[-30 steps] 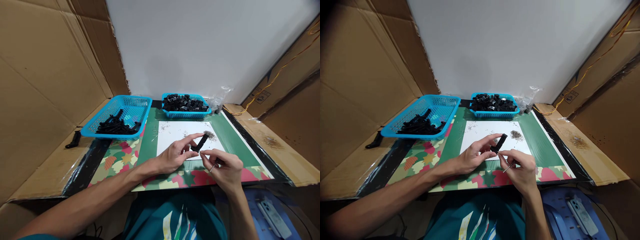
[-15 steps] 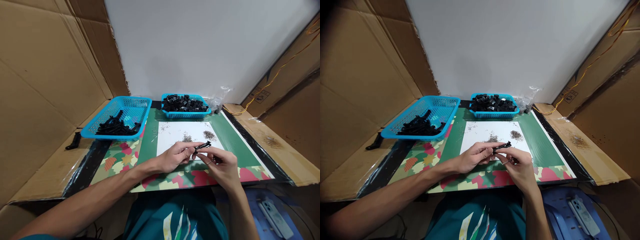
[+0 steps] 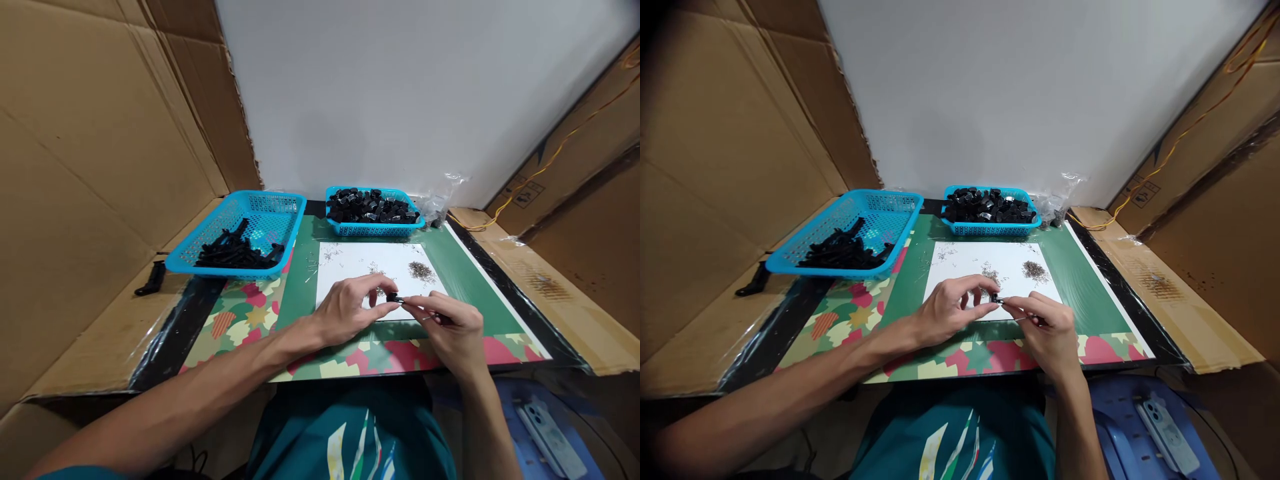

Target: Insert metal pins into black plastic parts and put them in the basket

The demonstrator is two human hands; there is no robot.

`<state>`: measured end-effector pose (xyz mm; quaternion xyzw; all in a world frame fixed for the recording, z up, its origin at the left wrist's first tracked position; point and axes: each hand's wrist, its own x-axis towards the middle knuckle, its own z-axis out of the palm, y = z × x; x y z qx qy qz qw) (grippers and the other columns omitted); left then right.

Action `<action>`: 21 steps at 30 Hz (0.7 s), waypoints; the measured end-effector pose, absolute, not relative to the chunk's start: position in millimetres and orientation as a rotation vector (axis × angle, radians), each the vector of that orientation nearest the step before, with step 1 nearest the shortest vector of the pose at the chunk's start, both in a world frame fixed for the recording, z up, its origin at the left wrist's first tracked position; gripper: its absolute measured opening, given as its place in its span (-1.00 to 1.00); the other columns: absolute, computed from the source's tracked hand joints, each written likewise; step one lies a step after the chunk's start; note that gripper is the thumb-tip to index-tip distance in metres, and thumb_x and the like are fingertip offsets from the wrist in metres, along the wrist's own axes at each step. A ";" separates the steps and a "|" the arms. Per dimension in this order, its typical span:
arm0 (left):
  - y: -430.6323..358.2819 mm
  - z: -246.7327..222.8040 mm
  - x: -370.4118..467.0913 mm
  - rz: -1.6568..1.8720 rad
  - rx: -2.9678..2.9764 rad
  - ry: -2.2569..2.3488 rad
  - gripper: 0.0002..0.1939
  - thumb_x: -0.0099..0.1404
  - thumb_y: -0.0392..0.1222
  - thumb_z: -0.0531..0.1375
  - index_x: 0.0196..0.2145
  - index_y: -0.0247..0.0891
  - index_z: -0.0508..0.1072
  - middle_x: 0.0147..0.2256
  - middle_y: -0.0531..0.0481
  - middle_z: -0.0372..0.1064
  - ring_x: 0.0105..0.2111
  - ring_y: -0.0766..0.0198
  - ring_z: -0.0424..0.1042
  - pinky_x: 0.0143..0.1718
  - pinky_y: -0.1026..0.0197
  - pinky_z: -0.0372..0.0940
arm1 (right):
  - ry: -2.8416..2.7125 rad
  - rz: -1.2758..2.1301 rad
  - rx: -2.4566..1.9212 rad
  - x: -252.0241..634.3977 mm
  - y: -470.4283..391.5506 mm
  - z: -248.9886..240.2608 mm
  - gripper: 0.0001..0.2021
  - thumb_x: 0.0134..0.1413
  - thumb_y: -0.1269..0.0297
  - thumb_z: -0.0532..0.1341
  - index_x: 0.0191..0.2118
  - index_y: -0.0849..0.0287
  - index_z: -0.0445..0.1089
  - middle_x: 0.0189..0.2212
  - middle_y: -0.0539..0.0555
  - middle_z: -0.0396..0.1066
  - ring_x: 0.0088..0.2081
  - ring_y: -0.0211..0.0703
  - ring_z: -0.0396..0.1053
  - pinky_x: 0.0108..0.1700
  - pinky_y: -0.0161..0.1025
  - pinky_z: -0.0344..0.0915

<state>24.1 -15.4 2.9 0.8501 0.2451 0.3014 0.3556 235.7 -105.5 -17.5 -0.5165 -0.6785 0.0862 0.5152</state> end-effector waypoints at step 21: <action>-16.2 -20.1 28.2 0.783 2.725 0.663 -0.88 0.41 -0.18 0.36 -0.12 -0.23 0.65 -0.21 0.02 0.63 -0.17 0.15 0.58 -0.22 0.17 0.36 | -1.350 0.480 -1.363 219.9 -97.8 -12.7 -0.79 0.29 0.16 0.39 -0.34 0.12 0.49 -0.40 0.02 0.54 -0.37 -0.15 0.52 -0.27 -0.25 0.45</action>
